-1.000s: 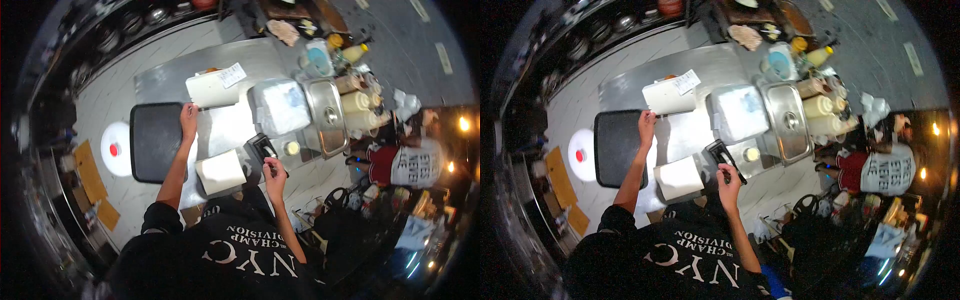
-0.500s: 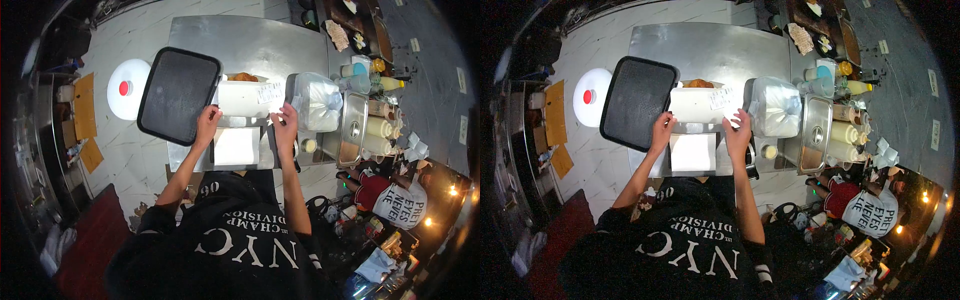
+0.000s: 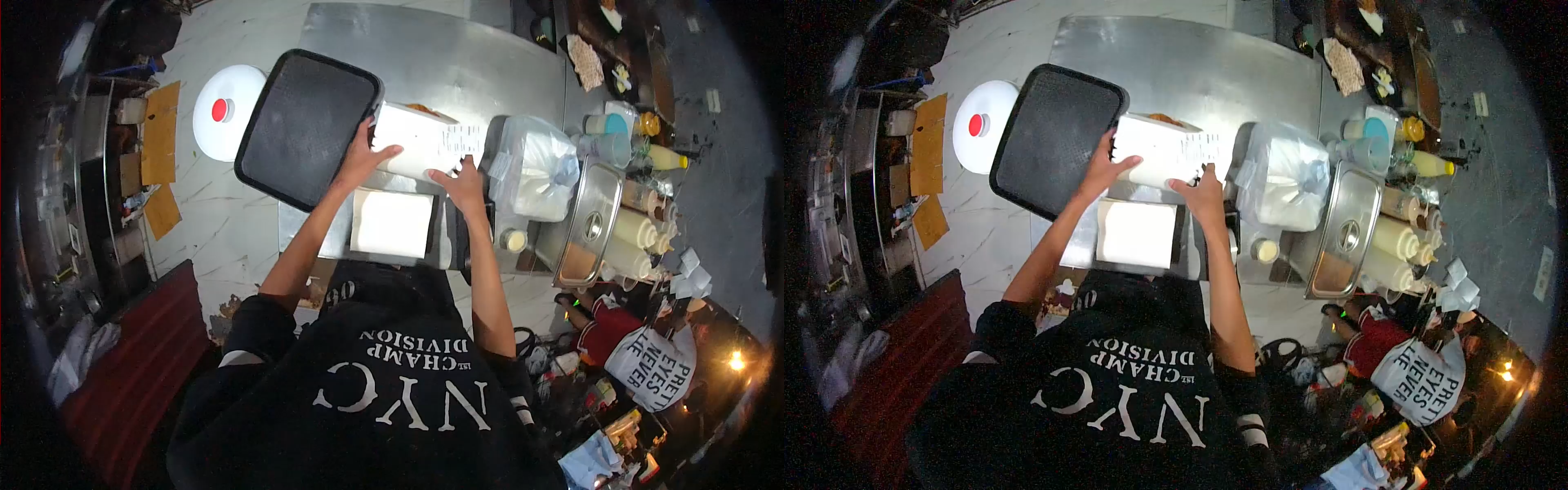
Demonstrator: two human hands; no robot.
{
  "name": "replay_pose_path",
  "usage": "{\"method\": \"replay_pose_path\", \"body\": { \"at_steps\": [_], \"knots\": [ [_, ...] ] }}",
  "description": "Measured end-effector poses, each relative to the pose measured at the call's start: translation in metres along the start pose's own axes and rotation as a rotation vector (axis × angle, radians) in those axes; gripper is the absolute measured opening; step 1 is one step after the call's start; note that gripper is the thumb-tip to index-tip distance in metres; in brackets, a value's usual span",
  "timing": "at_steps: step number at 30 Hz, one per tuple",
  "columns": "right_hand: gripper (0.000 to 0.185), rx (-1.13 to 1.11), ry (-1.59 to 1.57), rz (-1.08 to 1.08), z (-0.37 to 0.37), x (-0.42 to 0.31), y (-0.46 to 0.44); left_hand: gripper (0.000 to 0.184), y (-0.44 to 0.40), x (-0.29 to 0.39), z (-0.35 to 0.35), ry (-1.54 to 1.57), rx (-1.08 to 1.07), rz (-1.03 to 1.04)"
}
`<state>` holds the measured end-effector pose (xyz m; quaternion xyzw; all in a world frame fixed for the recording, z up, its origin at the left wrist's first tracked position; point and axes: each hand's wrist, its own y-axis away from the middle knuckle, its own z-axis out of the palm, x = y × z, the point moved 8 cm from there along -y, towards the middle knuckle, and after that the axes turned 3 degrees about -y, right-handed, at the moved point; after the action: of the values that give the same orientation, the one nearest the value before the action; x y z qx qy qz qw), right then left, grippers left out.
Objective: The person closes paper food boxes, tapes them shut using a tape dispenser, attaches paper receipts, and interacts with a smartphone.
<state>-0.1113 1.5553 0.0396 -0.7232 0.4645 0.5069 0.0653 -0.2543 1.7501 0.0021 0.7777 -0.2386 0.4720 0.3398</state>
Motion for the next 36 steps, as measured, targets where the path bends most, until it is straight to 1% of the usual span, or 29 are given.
{"method": "replay_pose_path", "body": {
  "at_steps": [1,2,4,5,6,7,9,12,13,14,15,16,17,19,21,23,24,25,27,28,29,31,32,33,34,35,36],
  "knots": [
    [0.083,-0.055,0.03,0.02,-0.005,-0.001,0.01,0.097,0.005,0.006,0.002,-0.029,-0.017,-0.017],
    [0.075,0.195,0.034,-0.208,-0.031,-0.019,0.037,0.092,0.014,0.01,0.0,0.014,-0.032,-0.082],
    [0.07,0.283,-0.084,-0.179,-0.071,-0.029,0.089,0.085,0.034,0.003,-0.013,0.002,0.044,-0.004],
    [0.071,0.342,-0.102,-0.099,-0.083,-0.01,0.115,0.081,0.048,-0.001,-0.022,-0.004,0.083,0.037],
    [0.072,0.402,-0.123,-0.025,-0.092,0.01,0.135,0.075,0.064,-0.018,-0.029,0.02,0.124,-0.002],
    [0.073,0.391,-0.039,0.021,-0.091,0.027,0.15,0.068,0.086,-0.036,-0.031,0.042,0.162,-0.043],
    [0.075,0.366,0.129,0.119,-0.087,0.062,0.178,0.062,0.128,-0.053,-0.027,0.056,0.172,-0.168],
    [0.079,0.362,0.204,0.151,-0.067,0.092,0.196,0.063,0.158,-0.091,0.009,0.125,-0.113,-0.357],
    [0.082,0.386,0.31,0.035,-0.062,0.103,0.202,0.066,0.166,-0.1,0.016,0.117,-0.084,-0.36],
    [0.082,0.418,0.285,0.03,-0.062,0.112,0.203,0.067,0.167,-0.074,0.016,0.198,-0.022,-0.316],
    [0.083,0.447,0.264,0.026,-0.061,0.115,0.205,0.07,0.167,-0.066,0.018,0.223,-0.028,-0.369],
    [0.082,0.455,0.165,0.089,-0.066,0.111,0.206,0.073,0.166,-0.055,0.014,-0.002,-0.027,-0.334],
    [0.082,0.467,0.068,0.152,-0.071,0.103,0.206,0.076,0.165,-0.066,0.017,-0.087,-0.109,-0.27],
    [0.086,0.449,0.146,0.146,-0.074,0.115,0.209,0.07,0.167,-0.088,-0.004,0.042,-0.047,-0.319],
    [0.091,0.447,0.186,0.089,-0.069,0.114,0.211,0.062,0.168,-0.091,-0.085,-0.164,0.512,-0.209],
    [0.097,0.446,0.099,0.143,-0.069,0.121,0.211,0.053,0.167,-0.147,-0.154,-0.066,0.917,-0.197],
    [0.1,0.44,0.054,0.17,-0.068,0.124,0.212,0.047,0.153,-0.162,-0.158,0.162,0.824,-0.351],
    [0.103,0.449,0.047,0.1,-0.068,0.121,0.212,0.041,0.143,-0.173,-0.163,0.39,0.734,-0.495],
    [0.108,0.45,0.014,-0.048,-0.069,0.116,0.212,0.029,0.12,-0.234,-0.173,0.368,0.517,-0.593],
    [0.107,0.427,0.036,-0.038,-0.072,0.123,0.215,0.017,0.121,-0.199,-0.179,0.327,0.586,-0.548],
    [0.105,0.465,0.021,0.022,-0.074,0.124,0.22,0.011,0.123,-0.176,-0.182,0.535,0.749,-0.465],
    [0.102,0.535,0.018,0.15,-0.085,0.126,0.241,0.014,0.133,-0.156,-0.206,0.794,0.924,-0.24],
    [0.085,0.572,0.137,0.157,-0.09,0.127,0.251,0.021,0.149,-0.184,-0.233,0.569,0.919,-0.254],
    [0.076,0.615,0.125,0.165,-0.093,0.132,0.259,0.024,0.169,-0.189,-0.252,0.621,0.998,-0.242],
    [0.066,0.657,0.116,0.173,-0.097,0.137,0.269,0.028,0.195,-0.17,-0.267,0.719,1.043,-0.261],
    [0.057,0.698,0.11,0.18,-0.102,0.142,0.279,0.035,0.223,-0.209,-0.294,0.673,1.048,-0.215],
    [0.035,0.672,0.125,0.11,-0.106,0.15,0.287,0.041,0.262,-0.213,-0.313,0.653,1.107,-0.273]
  ]
}}
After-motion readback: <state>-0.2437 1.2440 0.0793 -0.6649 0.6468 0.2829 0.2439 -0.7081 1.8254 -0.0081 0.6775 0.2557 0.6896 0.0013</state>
